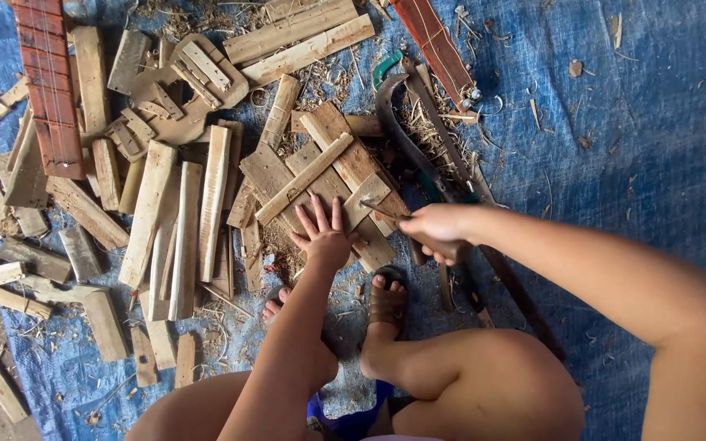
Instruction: Using a curved blade to chop and shave small pieces of wood on a blue tarp, surrounded by guitar components.
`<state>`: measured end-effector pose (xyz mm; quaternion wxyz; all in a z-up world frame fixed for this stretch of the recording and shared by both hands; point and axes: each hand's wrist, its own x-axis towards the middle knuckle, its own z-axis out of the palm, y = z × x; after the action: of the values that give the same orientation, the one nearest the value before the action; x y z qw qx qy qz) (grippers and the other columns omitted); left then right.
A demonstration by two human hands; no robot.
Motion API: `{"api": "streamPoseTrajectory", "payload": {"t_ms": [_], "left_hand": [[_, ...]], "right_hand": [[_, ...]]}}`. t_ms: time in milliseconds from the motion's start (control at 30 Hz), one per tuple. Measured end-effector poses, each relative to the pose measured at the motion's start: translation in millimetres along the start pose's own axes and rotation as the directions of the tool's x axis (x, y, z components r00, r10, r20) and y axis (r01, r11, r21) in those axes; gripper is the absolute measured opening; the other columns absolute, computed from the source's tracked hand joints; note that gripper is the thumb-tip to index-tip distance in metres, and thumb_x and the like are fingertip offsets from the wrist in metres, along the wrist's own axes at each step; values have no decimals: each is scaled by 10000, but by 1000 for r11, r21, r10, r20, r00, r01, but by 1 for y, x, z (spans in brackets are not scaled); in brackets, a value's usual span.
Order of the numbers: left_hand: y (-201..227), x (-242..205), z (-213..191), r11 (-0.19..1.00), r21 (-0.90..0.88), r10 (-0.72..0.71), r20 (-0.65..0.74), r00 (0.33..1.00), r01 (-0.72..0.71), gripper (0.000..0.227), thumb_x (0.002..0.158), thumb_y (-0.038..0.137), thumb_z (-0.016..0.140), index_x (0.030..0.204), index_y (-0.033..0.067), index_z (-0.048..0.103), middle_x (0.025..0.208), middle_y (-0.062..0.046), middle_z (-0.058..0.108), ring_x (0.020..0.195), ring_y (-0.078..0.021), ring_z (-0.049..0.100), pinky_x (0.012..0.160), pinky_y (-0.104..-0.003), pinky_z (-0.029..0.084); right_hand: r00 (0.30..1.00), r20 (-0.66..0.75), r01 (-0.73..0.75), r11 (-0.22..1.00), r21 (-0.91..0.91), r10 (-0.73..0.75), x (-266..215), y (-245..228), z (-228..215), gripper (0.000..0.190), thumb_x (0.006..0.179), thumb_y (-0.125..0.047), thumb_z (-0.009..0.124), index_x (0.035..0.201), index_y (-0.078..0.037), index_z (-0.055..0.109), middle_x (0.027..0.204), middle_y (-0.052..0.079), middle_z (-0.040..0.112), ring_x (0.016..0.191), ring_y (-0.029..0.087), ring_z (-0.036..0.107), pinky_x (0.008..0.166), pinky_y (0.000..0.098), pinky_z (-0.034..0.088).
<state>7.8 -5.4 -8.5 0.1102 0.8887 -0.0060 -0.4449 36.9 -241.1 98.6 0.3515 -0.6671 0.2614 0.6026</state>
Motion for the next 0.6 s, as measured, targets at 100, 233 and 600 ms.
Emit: {"api": "streamPoseTrajectory", "payload": {"t_ms": [100, 233, 600], "left_hand": [[-2, 1, 3, 1000, 5, 10, -6, 1000, -10, 930, 1021, 637, 427, 1647, 288, -166, 1693, -148, -272, 1491, -517, -289, 1120, -818, 38], [-1, 0, 6, 1000, 7, 10, -3, 1000, -10, 937, 1013, 655, 428, 1649, 291, -157, 1693, -146, -274, 1492, -517, -285, 1123, -817, 47], [-2, 2, 6, 1000, 9, 3, 21, 1000, -3, 916, 1025, 645, 408, 1647, 288, -162, 1683, -145, -298, 1482, -518, -308, 1123, -815, 37]], "right_hand": [[875, -150, -43, 234, -971, -460, -6, 11, 27, 556, 1034, -318, 498, 1541, -118, 390, 767, 157, 720, 635, 283, 735, 452, 477, 583], [849, -147, -160, 17, -987, -508, -12, 7, 32, 661, 997, -121, 495, 1614, -104, 260, 788, 281, 654, 662, 392, 703, 474, 570, 531], [996, 83, -66, 856, 512, 27, -26, 12, 34, 648, 1009, -483, 542, 1504, -110, 353, 756, 85, 564, 535, 148, 576, 420, 284, 515]]}}
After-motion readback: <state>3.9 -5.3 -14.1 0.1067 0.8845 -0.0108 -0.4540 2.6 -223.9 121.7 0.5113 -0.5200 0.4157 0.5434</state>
